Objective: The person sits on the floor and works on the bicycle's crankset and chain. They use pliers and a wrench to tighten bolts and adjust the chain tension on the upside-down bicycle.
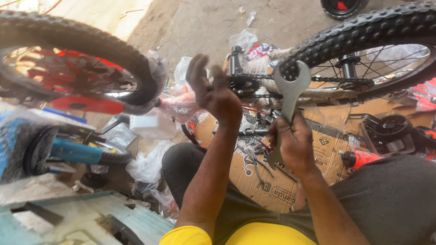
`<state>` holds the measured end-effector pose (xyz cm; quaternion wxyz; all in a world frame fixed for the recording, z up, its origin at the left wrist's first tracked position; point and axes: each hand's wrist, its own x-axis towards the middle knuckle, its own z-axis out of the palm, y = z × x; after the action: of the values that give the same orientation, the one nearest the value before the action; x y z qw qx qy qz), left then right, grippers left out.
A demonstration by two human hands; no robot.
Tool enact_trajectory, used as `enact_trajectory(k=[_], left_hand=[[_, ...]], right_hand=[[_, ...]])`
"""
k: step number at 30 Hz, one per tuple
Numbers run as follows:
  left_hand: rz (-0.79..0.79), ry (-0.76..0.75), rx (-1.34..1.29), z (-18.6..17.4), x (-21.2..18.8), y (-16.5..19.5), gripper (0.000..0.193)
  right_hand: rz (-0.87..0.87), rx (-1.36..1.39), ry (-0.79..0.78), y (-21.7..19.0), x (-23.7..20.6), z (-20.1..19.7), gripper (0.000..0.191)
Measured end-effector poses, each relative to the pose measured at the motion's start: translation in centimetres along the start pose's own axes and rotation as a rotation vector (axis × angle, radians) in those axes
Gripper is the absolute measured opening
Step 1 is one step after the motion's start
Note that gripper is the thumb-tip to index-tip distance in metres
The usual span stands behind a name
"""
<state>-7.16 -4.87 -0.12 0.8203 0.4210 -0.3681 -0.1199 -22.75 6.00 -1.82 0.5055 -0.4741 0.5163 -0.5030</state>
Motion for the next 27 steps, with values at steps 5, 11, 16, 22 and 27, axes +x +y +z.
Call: enact_trajectory(k=[5,11,16,22,27], left_hand=[[-0.952,0.327,-0.331,-4.7,-2.8,-6.9,0.034],[-1.209,0.151,-0.357,-6.9,-10.7,-12.4,0.026],[-0.268,-0.14,0.262,-7.5,-8.1,-9.8,0.043],[-0.391,-0.636,0.246,-7.7,-3.9,-6.2,0.022],[-0.566,-0.632,0.164,-7.4,-3.8,-6.6,0.015]], right_hand=[[0.038,0.196,-0.074,-0.7,-0.7,-0.5,0.029],[-0.007,0.195,-0.153,-3.7,-1.0,0.2,0.07],[-0.015,0.326,-0.087,-6.0,0.8,3.1,0.072],[0.026,0.383,-0.109,-6.5,2.2,4.7,0.074],[-0.058,0.406,-0.055,-6.6,2.4,4.9,0.071]])
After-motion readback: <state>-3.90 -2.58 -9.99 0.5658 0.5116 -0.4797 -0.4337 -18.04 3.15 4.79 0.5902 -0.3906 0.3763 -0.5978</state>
